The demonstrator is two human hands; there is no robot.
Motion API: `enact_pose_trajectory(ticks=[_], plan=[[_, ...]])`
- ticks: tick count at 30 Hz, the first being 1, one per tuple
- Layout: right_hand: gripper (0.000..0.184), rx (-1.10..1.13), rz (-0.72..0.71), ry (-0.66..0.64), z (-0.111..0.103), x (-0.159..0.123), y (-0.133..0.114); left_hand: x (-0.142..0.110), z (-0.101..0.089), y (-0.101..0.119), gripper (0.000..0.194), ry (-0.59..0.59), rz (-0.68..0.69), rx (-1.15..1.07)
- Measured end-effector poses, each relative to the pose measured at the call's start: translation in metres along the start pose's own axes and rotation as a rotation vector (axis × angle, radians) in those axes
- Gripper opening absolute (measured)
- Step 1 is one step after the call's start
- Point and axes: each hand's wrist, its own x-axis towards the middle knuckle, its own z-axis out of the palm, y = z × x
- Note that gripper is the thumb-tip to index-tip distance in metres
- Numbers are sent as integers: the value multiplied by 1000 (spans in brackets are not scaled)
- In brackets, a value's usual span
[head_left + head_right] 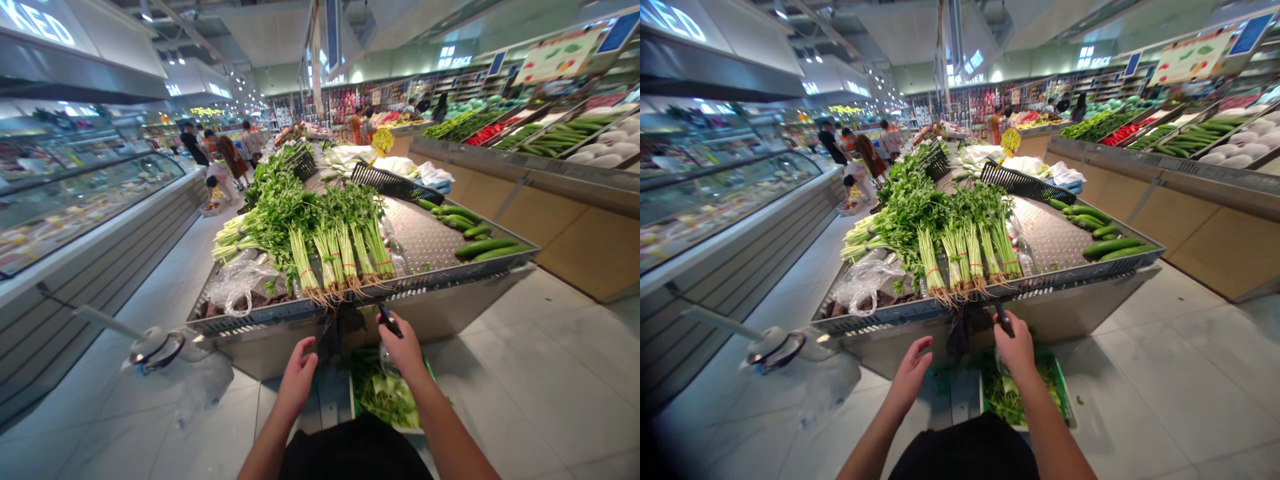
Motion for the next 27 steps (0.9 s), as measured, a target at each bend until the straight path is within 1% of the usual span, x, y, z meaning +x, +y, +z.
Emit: enact_pose_trajectory(ticks=[1,3,5,6,8,10,12,15,17,18,19,22,25,27], plan=[[28,43,-11,-57,2,-2,-3,0,1,1,48,-3,0,1],[26,149,-68,-227,9,-8,-10,0,4,3,47,-9,1,2],[29,231,-107,-392,18,-13,-17,1,6,6,47,-14,6,4],[31,254,-107,-427,22,-15,-18,1,7,7,47,-15,8,6],[32,262,-91,-408,28,-15,-18,1,7,9,47,-14,12,10],[27,228,-50,-293,28,-11,-14,1,6,10,48,-9,14,15],[24,180,11,-167,23,-4,-8,1,5,10,48,0,13,20],[34,112,57,25,11,8,0,3,4,9,49,16,7,27],[40,58,39,103,6,12,2,4,5,9,49,15,4,29],[39,31,25,110,5,12,1,5,6,9,49,11,4,30],[37,11,5,90,6,11,0,6,7,10,49,6,5,31],[28,18,-101,-30,16,3,-7,9,10,12,48,-9,9,36],[31,88,-205,-96,30,-5,-15,11,10,12,48,-16,13,41],[34,89,-219,-101,34,-5,-17,13,9,11,49,-14,13,44]])
